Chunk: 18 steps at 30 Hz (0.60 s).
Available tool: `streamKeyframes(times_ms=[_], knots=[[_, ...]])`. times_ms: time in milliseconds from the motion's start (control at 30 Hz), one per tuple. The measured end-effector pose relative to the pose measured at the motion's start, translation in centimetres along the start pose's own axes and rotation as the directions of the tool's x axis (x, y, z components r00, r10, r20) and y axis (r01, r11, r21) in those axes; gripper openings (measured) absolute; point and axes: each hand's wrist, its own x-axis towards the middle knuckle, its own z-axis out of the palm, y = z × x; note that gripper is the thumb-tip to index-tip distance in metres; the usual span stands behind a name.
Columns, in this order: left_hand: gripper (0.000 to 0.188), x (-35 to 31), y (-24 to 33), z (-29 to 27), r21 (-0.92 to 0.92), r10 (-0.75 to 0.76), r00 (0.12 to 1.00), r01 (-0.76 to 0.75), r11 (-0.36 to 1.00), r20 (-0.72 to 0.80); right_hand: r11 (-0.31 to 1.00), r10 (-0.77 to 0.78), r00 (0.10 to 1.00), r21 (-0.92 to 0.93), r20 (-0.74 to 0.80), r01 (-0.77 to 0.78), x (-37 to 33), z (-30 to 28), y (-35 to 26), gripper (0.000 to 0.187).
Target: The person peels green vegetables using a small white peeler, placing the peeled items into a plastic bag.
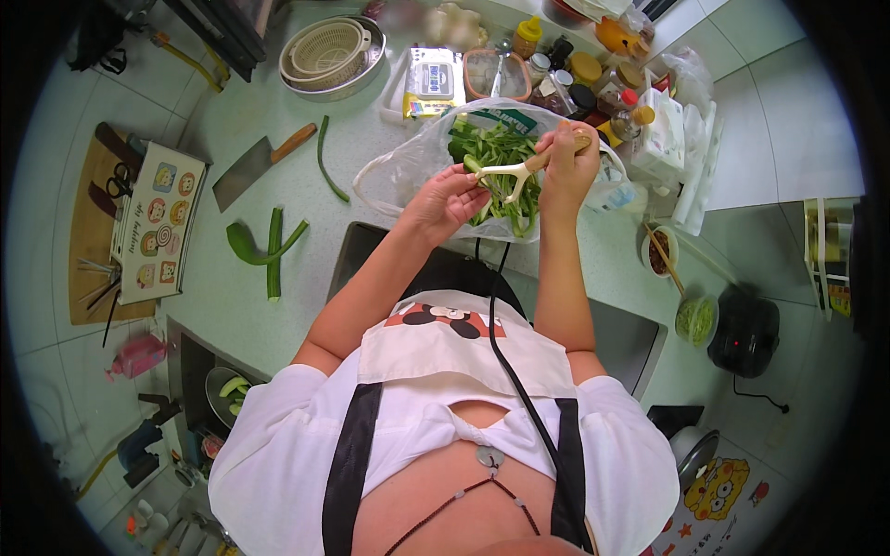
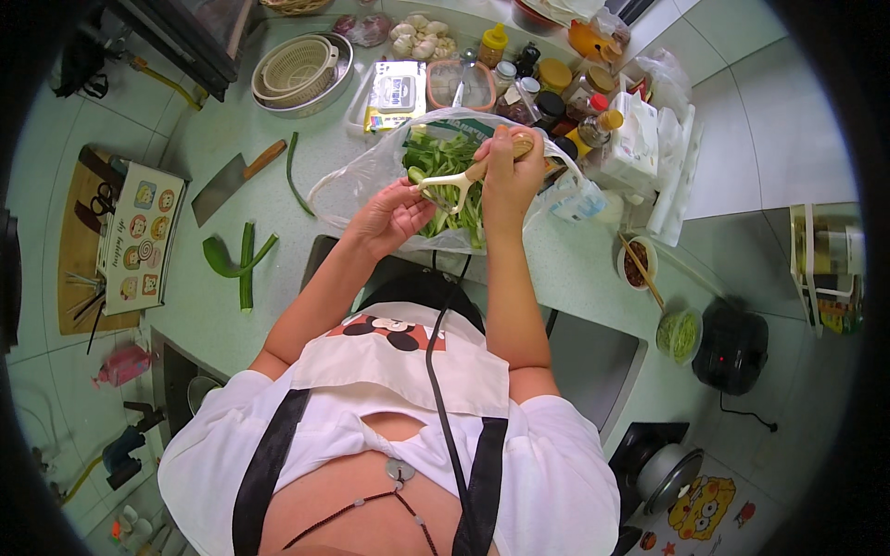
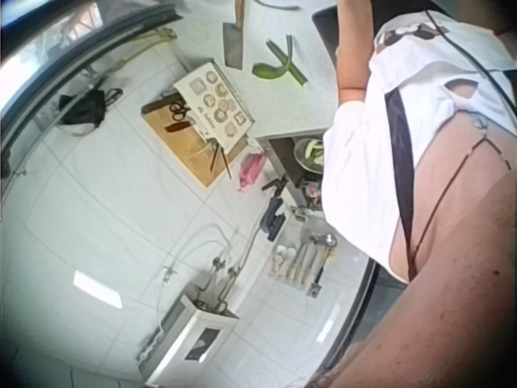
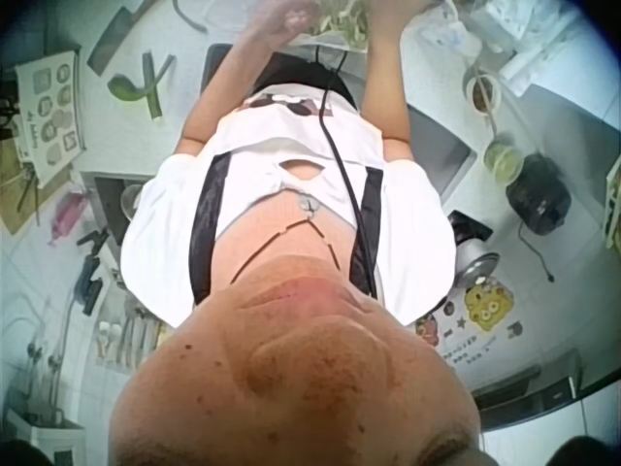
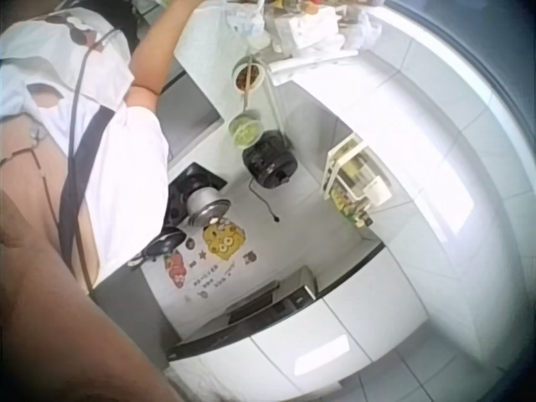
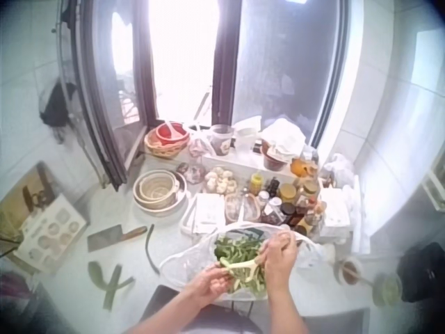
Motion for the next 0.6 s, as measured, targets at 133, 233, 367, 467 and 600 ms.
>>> streamKeyframes(times_ms=[133, 233, 367, 467, 600], knots=[[0.030, -0.25, 0.06, 0.58, -0.012, -0.014, 1.000, 0.014, 1.000, -0.021, 1.000, 0.016, 1.000, 0.007, 0.002, -0.016, 0.17, 0.09, 0.20, 0.016], [0.031, -0.18, -0.14, 0.63, -0.032, -0.037, 0.998, 0.036, 0.999, -0.045, 1.000, 0.024, 1.000, 0.004, 0.016, -0.024, 0.23, 0.10, 0.20, 0.016], [0.032, -0.19, -0.34, 0.78, -0.040, -0.048, 0.995, 0.045, 0.998, -0.090, 0.998, 0.041, 0.997, 0.041, 0.070, -0.044, 0.22, 0.18, 0.11, 0.016], [0.032, 0.18, -0.60, 0.30, -0.042, -0.047, 0.995, 0.043, 0.998, -0.085, 0.999, 0.031, 0.997, 0.018, 0.076, -0.032, 0.38, 0.14, 0.05, 0.017], [0.031, 0.19, -0.64, 0.18, -0.056, -0.026, 0.993, 0.020, 0.998, -0.113, 0.999, 0.042, 0.996, -0.016, 0.073, -0.041, 0.52, 0.32, 0.07, 0.017]])
